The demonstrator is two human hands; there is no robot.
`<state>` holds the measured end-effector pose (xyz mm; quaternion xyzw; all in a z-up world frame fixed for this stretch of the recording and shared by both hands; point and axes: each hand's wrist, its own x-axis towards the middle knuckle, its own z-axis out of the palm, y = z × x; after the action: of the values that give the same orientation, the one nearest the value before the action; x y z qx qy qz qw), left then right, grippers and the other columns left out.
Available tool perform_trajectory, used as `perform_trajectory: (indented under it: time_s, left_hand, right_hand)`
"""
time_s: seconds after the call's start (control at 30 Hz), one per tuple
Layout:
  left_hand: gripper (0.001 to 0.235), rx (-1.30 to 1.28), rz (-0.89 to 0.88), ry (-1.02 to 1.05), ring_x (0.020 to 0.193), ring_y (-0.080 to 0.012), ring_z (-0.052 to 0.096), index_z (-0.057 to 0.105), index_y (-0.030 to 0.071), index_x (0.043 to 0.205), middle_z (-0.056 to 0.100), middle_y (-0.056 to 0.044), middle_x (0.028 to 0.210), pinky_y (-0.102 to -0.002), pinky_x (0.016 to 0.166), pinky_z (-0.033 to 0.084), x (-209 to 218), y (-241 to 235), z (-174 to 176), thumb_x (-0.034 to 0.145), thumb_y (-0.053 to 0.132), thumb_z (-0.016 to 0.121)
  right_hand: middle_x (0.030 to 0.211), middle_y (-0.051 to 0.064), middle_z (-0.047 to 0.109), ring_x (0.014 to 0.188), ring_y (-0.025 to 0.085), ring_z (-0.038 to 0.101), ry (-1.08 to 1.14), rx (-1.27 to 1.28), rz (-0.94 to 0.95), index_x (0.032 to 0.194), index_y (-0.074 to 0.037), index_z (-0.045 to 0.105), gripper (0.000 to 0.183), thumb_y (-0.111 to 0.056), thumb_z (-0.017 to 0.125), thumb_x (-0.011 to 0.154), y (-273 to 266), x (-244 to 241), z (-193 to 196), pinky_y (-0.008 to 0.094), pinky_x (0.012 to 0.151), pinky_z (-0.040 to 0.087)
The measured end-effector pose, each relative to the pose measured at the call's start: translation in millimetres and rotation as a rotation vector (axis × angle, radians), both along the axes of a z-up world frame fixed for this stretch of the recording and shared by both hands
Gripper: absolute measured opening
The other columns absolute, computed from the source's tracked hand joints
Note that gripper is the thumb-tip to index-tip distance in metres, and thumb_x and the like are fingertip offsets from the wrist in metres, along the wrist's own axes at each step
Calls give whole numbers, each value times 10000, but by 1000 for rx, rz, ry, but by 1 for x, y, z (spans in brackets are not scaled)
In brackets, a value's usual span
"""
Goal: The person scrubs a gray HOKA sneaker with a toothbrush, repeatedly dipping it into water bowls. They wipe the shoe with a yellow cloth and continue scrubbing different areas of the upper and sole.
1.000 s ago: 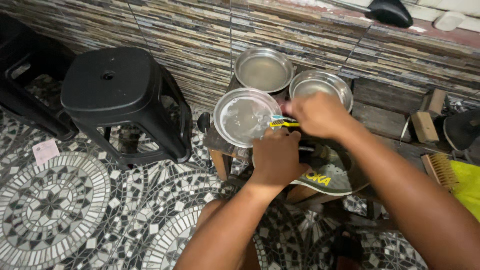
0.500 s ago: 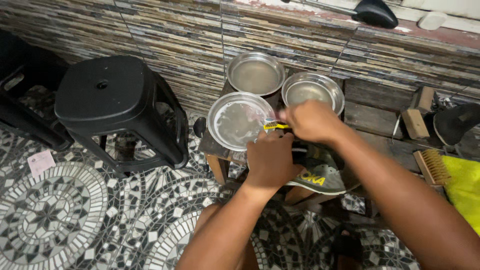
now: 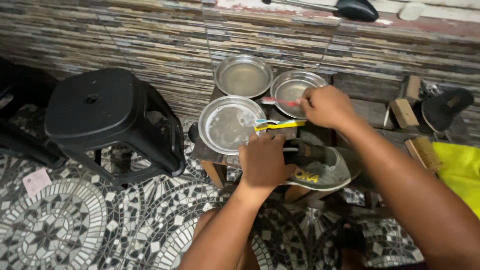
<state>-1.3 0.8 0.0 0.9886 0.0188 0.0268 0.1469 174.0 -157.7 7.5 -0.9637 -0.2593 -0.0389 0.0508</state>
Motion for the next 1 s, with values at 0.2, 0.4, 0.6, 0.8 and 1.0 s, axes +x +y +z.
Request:
perform_trajectory:
  time_s: [0.2,0.4,0.6,0.8,1.0]
  left_hand:
    - [627,36,-23,-20,1100,-367,665,716,186,1208,730,-99,1105,-555,841,555,2,-1,-5,729,560,870]
    - [654,73,-8,-20,1082,-357,660,711,200,1203,728,-81,1092,-576,830,555,6,-3,-10,709,598,871]
    - [671,29,-31,20,1113,-379,644,707,188,1228,724,-101,1132,-606,826,552,8,-1,-11,700,560,890]
    - [650,21,-15,27,1133,-356,635,701,218,1224,710,-70,1167,-585,856,548,7,-2,-11,713,582,871]
    - [654,24,-24,-43,1094,-376,644,707,202,1202,718,-84,1103,-626,859,539,5,-1,-17,689,564,891]
  right_hand:
    - [1082,266,782,1049,506,746,62,-32,-349,1223,-120,726,411,-447,590,1015,-46,52,-38,626,822,609]
    - [1155,294,755,1092,535,724,142,-33,-411,1265,-50,636,535,-452,678,914,-57,81,-67,666,856,585]
    - [1059,296,768,1054,530,735,3,121,-389,1219,-40,709,418,-392,565,1047,-41,54,-50,629,834,605]
    - [988,347,766,1032,578,712,-50,189,-329,1075,15,794,466,-371,533,1084,-52,26,-28,663,856,584]
    - [904,295,756,990,532,735,-130,247,-352,971,-28,728,566,-442,390,1158,-62,18,-42,625,834,573]
